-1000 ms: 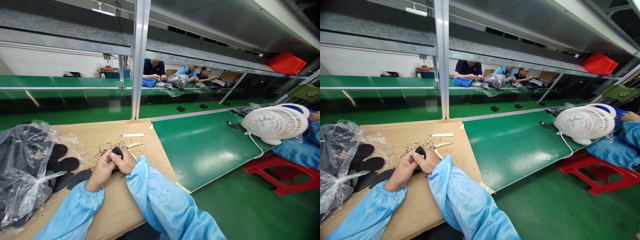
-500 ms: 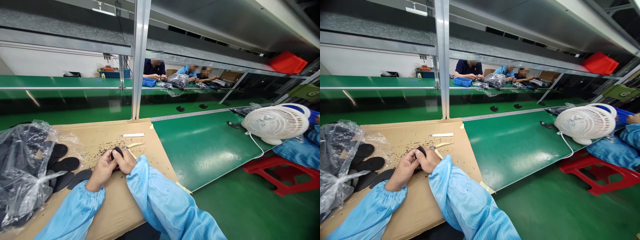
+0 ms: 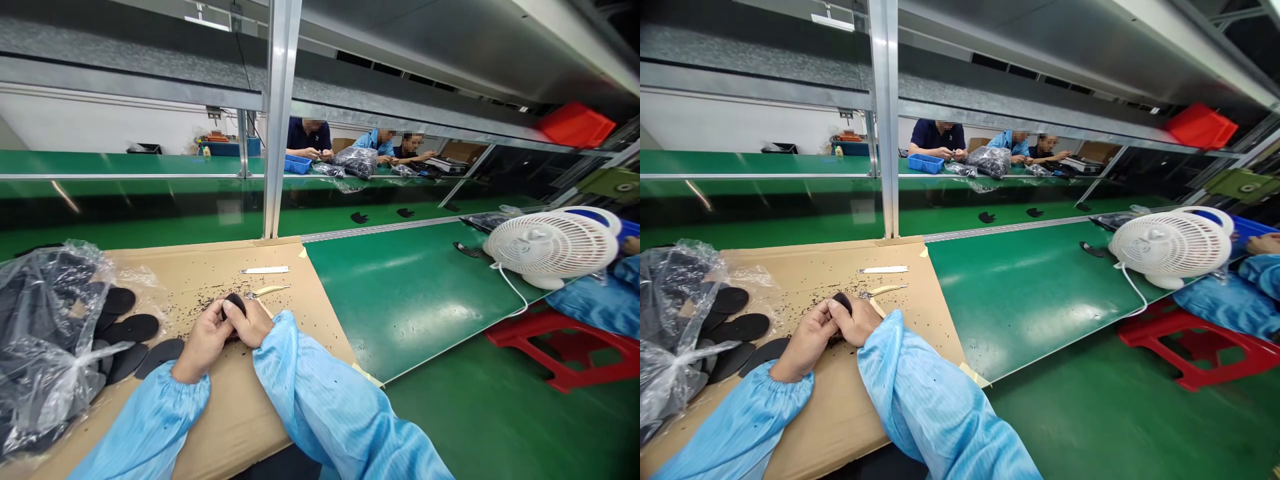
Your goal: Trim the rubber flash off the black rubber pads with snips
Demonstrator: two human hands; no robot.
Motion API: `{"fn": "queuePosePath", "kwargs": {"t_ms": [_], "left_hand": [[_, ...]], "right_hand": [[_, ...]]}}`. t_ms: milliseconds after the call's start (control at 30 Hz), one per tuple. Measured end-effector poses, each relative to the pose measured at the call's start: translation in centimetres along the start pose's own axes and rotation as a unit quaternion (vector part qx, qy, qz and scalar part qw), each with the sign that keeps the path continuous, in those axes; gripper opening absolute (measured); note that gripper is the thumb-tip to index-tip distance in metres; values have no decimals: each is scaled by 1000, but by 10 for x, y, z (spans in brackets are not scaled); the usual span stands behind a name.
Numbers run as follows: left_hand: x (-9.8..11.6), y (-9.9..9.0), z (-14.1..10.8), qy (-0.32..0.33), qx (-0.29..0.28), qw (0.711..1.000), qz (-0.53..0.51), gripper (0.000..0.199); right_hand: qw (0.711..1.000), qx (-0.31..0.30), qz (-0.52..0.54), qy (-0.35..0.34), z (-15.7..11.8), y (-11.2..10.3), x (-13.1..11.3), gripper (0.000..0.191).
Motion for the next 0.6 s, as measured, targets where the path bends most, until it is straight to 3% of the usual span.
{"fn": "queuePosePath", "kwargs": {"t_ms": [467,600], "left_hand": [[4,1,-1,42,18,999,12,46],[7,-4,0,64,72,995,5,43]], "right_hand": [[1000,-4,0,-9,2,-1,0,33],[999,31,6,-31,4,-1,-2,34]]}}
Point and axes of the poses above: each hand's wrist, its own z-axis towards the middle knuckle, its own y-axis out of the palm, x = y × z, the point moved 5 cm from there along z, towards the middle knuckle, and after that the axes turned 13 degrees about -z, right-handed, at the moved point
